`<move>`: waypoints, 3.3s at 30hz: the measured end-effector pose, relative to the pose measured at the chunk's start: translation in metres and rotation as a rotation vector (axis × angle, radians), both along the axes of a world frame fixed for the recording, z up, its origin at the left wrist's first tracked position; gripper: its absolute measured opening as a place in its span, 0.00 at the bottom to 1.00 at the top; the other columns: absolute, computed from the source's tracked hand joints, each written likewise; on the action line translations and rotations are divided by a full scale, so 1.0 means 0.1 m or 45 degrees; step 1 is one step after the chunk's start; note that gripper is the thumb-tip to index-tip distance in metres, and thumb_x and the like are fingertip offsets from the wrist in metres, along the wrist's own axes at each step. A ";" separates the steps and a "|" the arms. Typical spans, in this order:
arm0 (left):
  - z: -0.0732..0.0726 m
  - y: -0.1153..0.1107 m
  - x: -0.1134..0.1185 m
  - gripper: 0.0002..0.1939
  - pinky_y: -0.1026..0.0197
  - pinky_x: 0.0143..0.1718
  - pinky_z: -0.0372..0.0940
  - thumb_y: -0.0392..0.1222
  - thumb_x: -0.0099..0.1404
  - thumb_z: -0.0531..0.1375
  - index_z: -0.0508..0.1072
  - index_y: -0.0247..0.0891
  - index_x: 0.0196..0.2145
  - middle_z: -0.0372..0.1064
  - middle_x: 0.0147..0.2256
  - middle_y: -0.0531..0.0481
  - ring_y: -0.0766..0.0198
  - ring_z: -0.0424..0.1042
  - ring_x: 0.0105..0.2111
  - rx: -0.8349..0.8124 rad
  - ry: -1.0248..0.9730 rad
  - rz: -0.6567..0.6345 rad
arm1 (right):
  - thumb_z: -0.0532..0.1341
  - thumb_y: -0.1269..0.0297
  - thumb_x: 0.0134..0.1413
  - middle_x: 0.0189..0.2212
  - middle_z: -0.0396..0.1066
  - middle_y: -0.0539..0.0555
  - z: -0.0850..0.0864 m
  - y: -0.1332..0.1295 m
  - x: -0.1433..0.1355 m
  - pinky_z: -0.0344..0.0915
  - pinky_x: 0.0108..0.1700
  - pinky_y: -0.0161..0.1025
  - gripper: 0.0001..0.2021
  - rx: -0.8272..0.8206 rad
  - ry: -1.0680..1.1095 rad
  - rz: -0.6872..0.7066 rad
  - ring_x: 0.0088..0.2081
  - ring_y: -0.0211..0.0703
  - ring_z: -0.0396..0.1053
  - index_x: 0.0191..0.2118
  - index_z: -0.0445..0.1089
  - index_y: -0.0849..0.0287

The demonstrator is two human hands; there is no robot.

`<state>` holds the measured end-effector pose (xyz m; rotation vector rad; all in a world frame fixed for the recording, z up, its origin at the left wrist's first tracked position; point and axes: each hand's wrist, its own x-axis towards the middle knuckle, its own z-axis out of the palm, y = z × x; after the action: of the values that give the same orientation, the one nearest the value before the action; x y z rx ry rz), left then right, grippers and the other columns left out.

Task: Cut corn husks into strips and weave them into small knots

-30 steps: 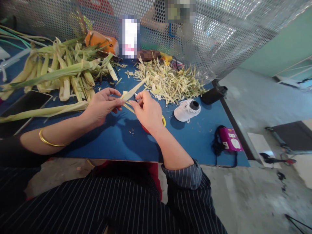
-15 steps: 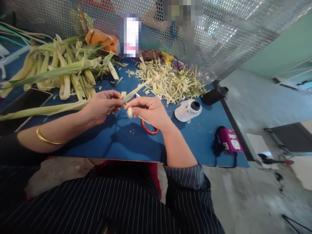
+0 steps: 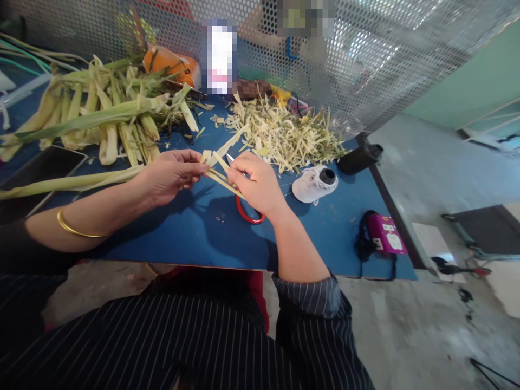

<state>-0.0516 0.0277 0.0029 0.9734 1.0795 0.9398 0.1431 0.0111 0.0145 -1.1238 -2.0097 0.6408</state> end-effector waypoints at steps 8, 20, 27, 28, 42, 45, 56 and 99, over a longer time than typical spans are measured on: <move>-0.06 0.00 0.00 0.11 0.66 0.16 0.48 0.37 0.47 0.68 0.68 0.37 0.24 0.68 0.21 0.54 0.73 0.60 0.16 0.135 0.064 -0.003 | 0.57 0.71 0.53 0.27 0.66 0.49 -0.03 0.01 -0.06 0.60 0.40 0.39 0.13 -0.106 -0.151 -0.054 0.32 0.37 0.65 0.19 0.66 0.59; -0.05 -0.05 0.02 0.09 0.67 0.17 0.50 0.35 0.48 0.68 0.70 0.36 0.25 0.64 0.18 0.56 0.73 0.60 0.17 0.275 0.227 -0.034 | 0.58 0.64 0.59 0.29 0.64 0.51 -0.14 0.00 -0.09 0.55 0.35 0.37 0.13 0.091 -0.439 -0.136 0.31 0.37 0.61 0.23 0.68 0.59; -0.03 -0.04 0.02 0.12 0.67 0.18 0.52 0.34 0.47 0.69 0.70 0.37 0.29 0.63 0.17 0.58 0.74 0.59 0.16 0.229 0.180 -0.034 | 0.56 0.65 0.61 0.31 0.64 0.51 -0.12 0.01 -0.06 0.53 0.36 0.38 0.13 0.096 -0.523 -0.055 0.32 0.37 0.61 0.25 0.69 0.59; -0.04 -0.04 0.02 0.13 0.67 0.17 0.52 0.34 0.47 0.69 0.70 0.36 0.30 0.64 0.17 0.58 0.74 0.59 0.16 0.224 0.176 -0.042 | 0.56 0.64 0.61 0.31 0.64 0.51 -0.12 0.01 -0.06 0.54 0.36 0.38 0.13 0.096 -0.527 -0.054 0.32 0.37 0.61 0.25 0.69 0.59; -0.05 -0.07 0.01 0.11 0.67 0.19 0.53 0.41 0.48 0.69 0.79 0.32 0.28 0.68 0.19 0.54 0.73 0.59 0.18 0.270 0.322 -0.212 | 0.63 0.59 0.53 0.21 0.66 0.46 -0.15 -0.02 -0.11 0.55 0.29 0.35 0.08 -0.100 -0.106 -0.261 0.23 0.34 0.60 0.29 0.67 0.57; -0.04 -0.08 0.01 0.08 0.67 0.20 0.54 0.39 0.49 0.67 0.80 0.33 0.29 0.69 0.20 0.53 0.73 0.59 0.18 0.279 0.353 -0.265 | 0.62 0.57 0.55 0.19 0.65 0.45 -0.14 -0.03 -0.13 0.54 0.27 0.35 0.08 -0.173 0.030 -0.273 0.21 0.33 0.58 0.32 0.68 0.57; -0.07 -0.12 0.01 0.09 0.67 0.20 0.51 0.42 0.53 0.66 0.82 0.34 0.30 0.67 0.19 0.54 0.73 0.57 0.19 0.304 0.418 -0.693 | 0.61 0.63 0.56 0.17 0.61 0.43 -0.15 0.01 -0.15 0.54 0.21 0.30 0.11 -0.569 0.508 -0.148 0.17 0.28 0.56 0.25 0.64 0.58; 0.05 -0.06 -0.08 0.09 0.63 0.21 0.45 0.44 0.51 0.66 0.81 0.35 0.26 0.59 0.16 0.54 0.70 0.51 0.19 0.122 0.287 -0.820 | 0.54 0.49 0.61 0.31 0.75 0.48 -0.19 -0.02 -0.25 0.69 0.42 0.38 0.13 -0.280 0.711 -0.154 0.36 0.36 0.75 0.34 0.58 0.53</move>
<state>-0.0597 0.0212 0.0082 1.4186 0.8208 0.3593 0.1182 0.0091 -0.0042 -1.0369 -1.4114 1.0040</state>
